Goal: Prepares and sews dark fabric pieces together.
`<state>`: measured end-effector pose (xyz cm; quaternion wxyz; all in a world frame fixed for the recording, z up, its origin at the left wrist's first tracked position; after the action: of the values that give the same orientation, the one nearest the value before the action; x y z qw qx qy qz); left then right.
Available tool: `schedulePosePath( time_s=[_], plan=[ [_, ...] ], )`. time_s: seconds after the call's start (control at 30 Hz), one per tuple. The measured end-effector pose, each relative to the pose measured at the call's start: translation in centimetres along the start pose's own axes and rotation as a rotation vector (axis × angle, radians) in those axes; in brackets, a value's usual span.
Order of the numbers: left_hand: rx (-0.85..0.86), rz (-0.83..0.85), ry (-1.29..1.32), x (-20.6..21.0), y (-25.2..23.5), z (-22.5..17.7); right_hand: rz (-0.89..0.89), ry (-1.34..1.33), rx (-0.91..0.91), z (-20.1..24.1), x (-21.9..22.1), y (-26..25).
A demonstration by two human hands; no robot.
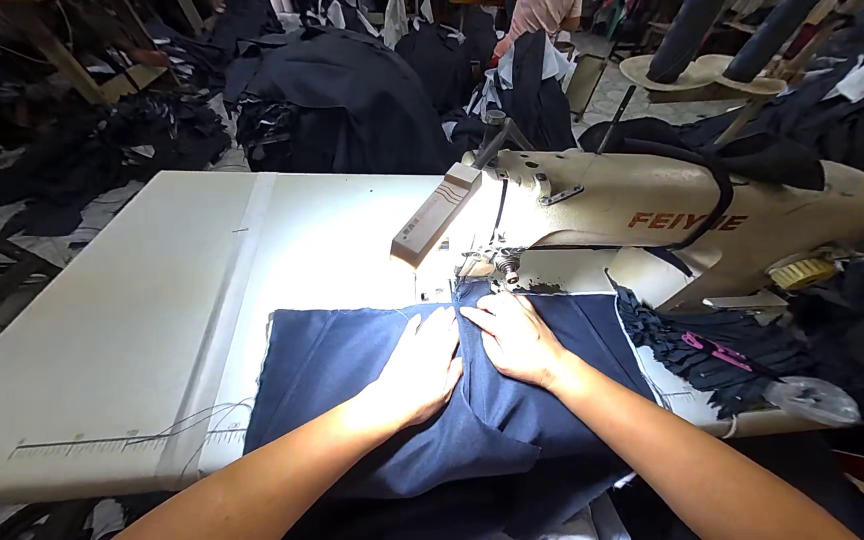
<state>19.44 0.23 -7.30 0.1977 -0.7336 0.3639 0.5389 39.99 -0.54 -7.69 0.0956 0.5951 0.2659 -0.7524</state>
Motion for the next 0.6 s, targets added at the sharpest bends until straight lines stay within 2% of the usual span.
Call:
schedulePosePath(
  time_s=[0.17,0.3,0.5,0.6],
  plan=[
    [0.005,-0.004,-0.012,0.15,0.07,-0.02,0.024,-0.001,-0.005,0.09,-0.09,-0.02],
    [0.012,-0.035,-0.033,0.35,0.12,0.05,0.088,-0.072,-0.1,0.07,-0.2,-0.11],
    [-0.003,-0.026,-0.012,0.03,0.08,-0.2,-0.202,0.027,-0.113,-0.03,0.19,0.13],
    [-0.007,-0.006,-0.015,-0.04,0.08,-0.22,-0.202,0.008,-0.134,-0.09,0.26,0.17]
  ],
)
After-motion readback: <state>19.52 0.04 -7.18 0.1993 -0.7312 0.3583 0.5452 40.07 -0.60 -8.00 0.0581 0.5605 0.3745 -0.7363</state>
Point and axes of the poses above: each hand's wrist, its own y-axis away from the middle knuckle, its own x-axis out of the palm, z = x × y, the point moved 1 cm from there along -y, towards the middle knuckle, and after that the axes turned 4 degrees about z, right-handed, at the moved point
